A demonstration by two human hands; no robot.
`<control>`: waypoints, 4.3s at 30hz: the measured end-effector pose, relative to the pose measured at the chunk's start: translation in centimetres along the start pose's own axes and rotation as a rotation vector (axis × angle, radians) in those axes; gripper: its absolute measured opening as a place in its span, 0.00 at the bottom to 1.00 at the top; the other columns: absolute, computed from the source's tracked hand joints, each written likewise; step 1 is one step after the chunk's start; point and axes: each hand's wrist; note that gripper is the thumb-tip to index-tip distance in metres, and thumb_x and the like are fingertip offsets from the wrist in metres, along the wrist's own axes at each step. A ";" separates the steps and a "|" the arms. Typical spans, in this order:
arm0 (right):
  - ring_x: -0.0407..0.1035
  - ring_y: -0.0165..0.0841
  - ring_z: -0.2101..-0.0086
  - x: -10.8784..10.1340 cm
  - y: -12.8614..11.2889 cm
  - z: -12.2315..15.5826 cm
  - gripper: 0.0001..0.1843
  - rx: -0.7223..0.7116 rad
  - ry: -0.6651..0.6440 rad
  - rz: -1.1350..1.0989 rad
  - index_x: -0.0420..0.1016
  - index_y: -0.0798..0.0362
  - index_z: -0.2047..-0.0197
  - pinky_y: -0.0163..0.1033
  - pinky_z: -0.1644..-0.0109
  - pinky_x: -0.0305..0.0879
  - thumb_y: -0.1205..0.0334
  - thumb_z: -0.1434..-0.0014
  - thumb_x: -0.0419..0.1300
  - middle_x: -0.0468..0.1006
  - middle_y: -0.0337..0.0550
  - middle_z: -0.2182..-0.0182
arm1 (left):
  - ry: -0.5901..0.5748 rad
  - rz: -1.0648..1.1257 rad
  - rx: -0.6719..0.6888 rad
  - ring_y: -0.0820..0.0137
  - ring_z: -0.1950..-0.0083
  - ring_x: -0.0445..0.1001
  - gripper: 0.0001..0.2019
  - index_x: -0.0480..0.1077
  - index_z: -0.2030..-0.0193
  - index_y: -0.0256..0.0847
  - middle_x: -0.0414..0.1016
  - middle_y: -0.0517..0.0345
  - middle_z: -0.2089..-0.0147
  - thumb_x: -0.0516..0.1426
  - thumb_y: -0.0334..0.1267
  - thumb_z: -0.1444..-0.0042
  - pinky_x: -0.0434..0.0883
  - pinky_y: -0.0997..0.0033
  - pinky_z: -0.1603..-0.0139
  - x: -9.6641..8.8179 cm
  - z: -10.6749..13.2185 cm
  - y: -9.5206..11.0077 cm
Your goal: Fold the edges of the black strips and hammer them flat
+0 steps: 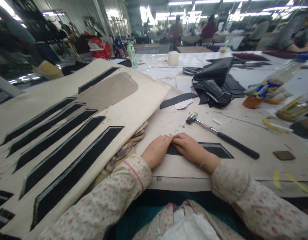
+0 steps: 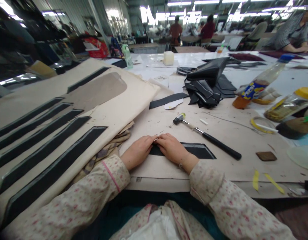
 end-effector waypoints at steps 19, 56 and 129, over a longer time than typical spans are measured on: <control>0.65 0.35 0.58 -2.0 3.4 3.5 0.13 0.012 0.015 -0.087 0.74 0.52 0.55 0.44 0.52 0.65 0.68 0.40 0.51 0.72 0.48 0.60 | -0.108 -0.018 0.145 0.67 0.52 0.64 0.18 0.65 0.49 0.37 0.67 0.52 0.53 0.45 0.22 0.44 0.64 0.67 0.47 -0.3 -0.9 0.7; 0.66 0.36 0.58 -4.4 3.9 6.4 0.14 0.048 -0.057 0.085 0.74 0.54 0.55 0.44 0.52 0.65 0.69 0.41 0.51 0.73 0.50 0.60 | -0.154 -0.164 0.198 0.64 0.56 0.63 0.10 0.66 0.56 0.35 0.67 0.53 0.58 0.47 0.27 0.40 0.67 0.65 0.53 0.9 -3.5 5.0; 0.67 0.36 0.61 -3.5 6.7 5.0 0.14 0.021 0.054 0.107 0.77 0.54 0.59 0.43 0.55 0.64 0.70 0.41 0.50 0.74 0.49 0.64 | -0.077 0.102 0.087 0.66 0.54 0.68 0.11 0.73 0.61 0.39 0.70 0.52 0.58 0.50 0.29 0.44 0.66 0.67 0.50 2.2 -7.3 2.3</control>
Point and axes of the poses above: each hand's wrist, its own z-axis away from the middle knuckle, its own x-axis out of the palm, y = z × x
